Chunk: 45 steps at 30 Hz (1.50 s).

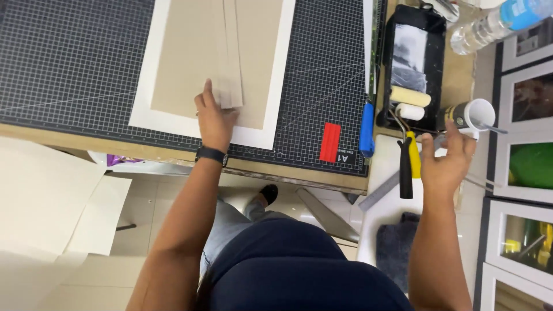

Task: The person applies adhesive to a strip of paper using a small roller, places the strip onto a larger sheet, and smooths it with a red plastic scraper. They then fold the edges of the larger sheet over the strip and continue smoothing to secure the assembly.

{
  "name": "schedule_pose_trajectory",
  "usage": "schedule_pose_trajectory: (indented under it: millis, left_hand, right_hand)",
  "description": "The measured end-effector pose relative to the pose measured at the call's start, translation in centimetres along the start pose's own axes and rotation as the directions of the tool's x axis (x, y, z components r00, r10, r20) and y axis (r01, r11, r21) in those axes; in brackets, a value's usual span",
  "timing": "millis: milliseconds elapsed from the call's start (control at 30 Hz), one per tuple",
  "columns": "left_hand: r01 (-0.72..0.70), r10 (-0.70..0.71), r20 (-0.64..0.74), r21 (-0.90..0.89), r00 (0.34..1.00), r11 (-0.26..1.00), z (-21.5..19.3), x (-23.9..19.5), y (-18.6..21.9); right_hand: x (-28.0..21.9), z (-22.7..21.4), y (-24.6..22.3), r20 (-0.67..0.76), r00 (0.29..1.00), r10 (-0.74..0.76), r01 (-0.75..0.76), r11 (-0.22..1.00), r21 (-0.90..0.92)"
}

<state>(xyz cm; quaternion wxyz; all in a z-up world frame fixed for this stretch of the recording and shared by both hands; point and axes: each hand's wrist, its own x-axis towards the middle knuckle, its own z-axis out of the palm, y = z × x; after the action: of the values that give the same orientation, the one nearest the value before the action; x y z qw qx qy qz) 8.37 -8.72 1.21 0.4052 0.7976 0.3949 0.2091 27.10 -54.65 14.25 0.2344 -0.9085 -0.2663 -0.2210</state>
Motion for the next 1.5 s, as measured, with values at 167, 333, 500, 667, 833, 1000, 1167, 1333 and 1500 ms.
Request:
schedule_pose_trajectory:
  millis: [167,333,500,667,833,1000,1167,1333,1500]
  left_hand:
    - [-0.135,0.143,-0.070,0.107,0.987,0.985,1.4,0.2,-0.9]
    - [-0.160,0.174,-0.032,0.258,0.984,0.953,1.7,-0.6,1.6]
    - [-0.084,0.087,0.009,0.394,0.996,0.915,3.2,0.3,1.8]
    - [-0.045,0.046,0.004,0.280,0.999,0.959,1.5,0.4,3.1]
    - [0.040,-0.041,-0.026,-0.055,0.999,0.998,-2.2,0.8,3.2]
    - [0.199,-0.196,0.034,-0.211,0.980,0.957,-4.6,2.4,1.2]
    - [0.355,-0.262,0.268,-0.407,0.927,0.841,-7.6,1.5,0.2]
    - [0.518,-0.299,0.458,-0.489,0.837,0.701,-9.7,0.1,2.8]
    - [0.538,-0.253,0.565,-0.422,0.786,0.729,-10.6,0.7,5.4]
  right_hand:
    - [0.9,0.9,-5.5,-0.001,1.000,-0.009,0.009,0.978,0.206]
    - [0.6,3.0,-9.6,0.005,1.000,-0.020,0.016,0.930,0.368]
    - [-1.0,5.6,-12.2,0.122,0.992,-0.015,-0.041,0.896,0.442]
    - [-1.4,7.1,-16.5,0.276,0.961,0.030,-0.168,0.855,0.491]
    - [-0.9,11.3,-22.0,0.574,0.809,0.125,-0.476,0.712,0.516]
    - [0.7,20.6,-27.2,0.816,0.561,0.136,-0.827,0.122,0.549]
    - [4.2,28.4,-30.8,0.891,0.453,0.029,-0.869,-0.207,0.449]
    - [7.3,30.2,-31.1,0.894,0.446,0.039,-0.824,-0.373,0.427]
    - [8.4,28.6,-29.4,0.892,0.427,0.148,-0.845,-0.285,0.452]
